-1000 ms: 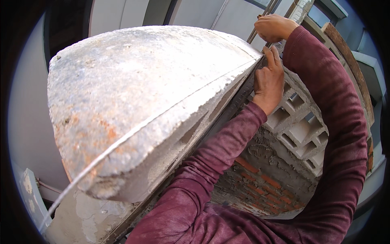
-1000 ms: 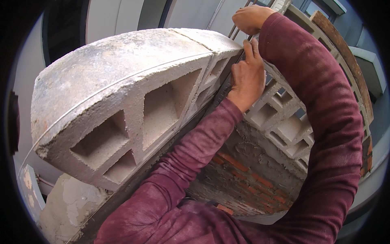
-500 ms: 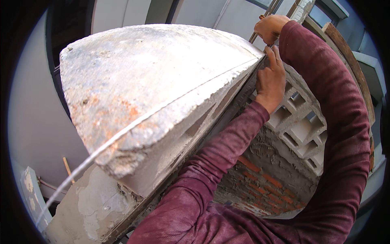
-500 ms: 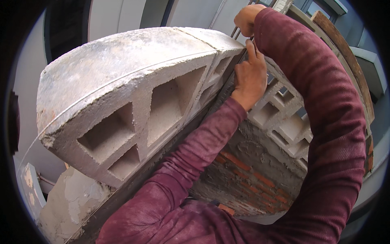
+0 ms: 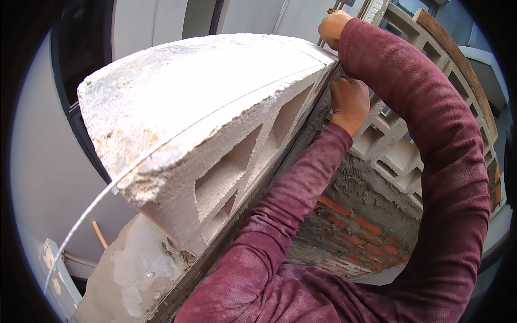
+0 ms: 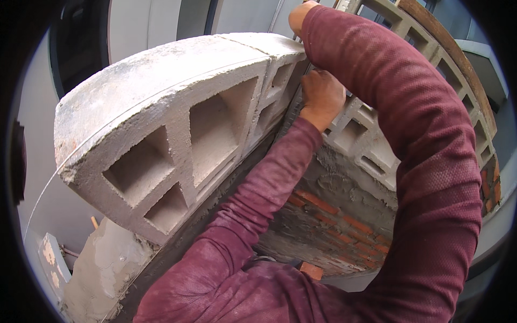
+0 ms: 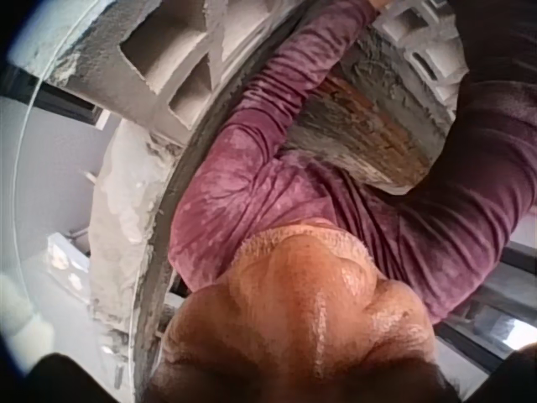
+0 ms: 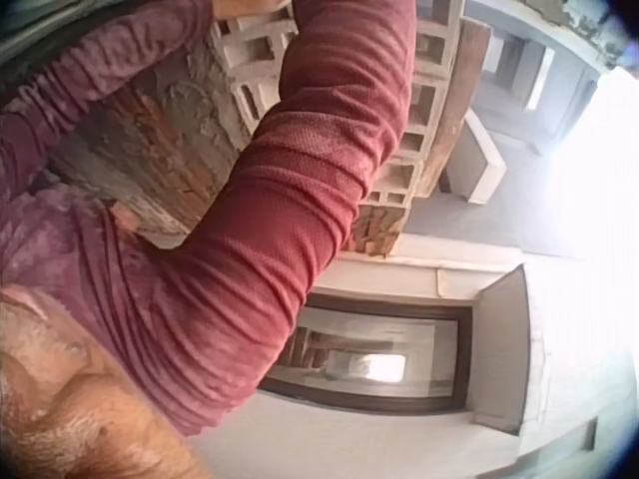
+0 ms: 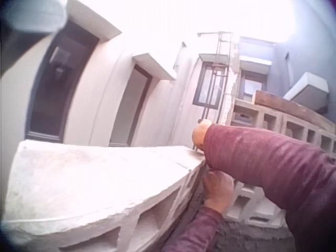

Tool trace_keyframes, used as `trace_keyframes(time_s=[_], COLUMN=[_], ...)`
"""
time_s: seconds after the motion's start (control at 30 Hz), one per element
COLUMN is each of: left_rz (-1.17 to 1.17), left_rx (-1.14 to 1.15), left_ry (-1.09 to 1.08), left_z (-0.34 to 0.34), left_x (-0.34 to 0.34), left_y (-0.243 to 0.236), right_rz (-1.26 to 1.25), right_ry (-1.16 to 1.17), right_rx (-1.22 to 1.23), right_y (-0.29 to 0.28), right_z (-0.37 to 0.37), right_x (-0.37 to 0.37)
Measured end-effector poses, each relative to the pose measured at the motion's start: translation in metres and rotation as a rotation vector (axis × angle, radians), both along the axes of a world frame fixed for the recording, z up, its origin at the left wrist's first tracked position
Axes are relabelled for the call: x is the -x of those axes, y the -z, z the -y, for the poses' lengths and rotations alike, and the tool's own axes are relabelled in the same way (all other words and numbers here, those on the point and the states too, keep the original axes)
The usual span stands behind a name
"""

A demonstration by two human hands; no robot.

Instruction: The person cuts a white wire with pliers and then ties it to a metal rod on a brick wall. They then use a metal ruler to measure the distance between the wire and the wall.

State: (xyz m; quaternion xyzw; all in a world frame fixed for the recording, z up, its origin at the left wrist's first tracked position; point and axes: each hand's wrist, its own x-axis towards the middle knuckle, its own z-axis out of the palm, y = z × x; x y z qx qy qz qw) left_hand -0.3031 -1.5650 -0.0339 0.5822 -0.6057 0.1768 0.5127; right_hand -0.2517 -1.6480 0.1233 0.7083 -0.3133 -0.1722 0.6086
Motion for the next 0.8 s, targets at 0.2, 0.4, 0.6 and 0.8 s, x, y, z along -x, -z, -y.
trace_keyframes(time_s=[0.2,0.4,0.6,0.8], left_rz=[-0.107,-0.181,-0.254,-0.311], left_rx=[0.141,0.271,0.473,0.352], left_ry=[-0.104,0.158,0.196,0.144], left_z=[0.0,0.016,0.02,0.02], left_x=[0.006,0.002,0.005,0.005], left_y=[0.006,0.01,0.018,0.019], right_rz=[0.026,0.265,0.14,0.047], right_ry=[0.161,0.218,0.145,-0.012], right_rx=[-0.16,-0.16,-0.063,-0.163], right_y=[-0.006,0.002,0.011,0.006], right_z=[-0.018,-0.009,-0.016,-0.037], right_x=[-0.01,-0.016,-0.018,-0.009])
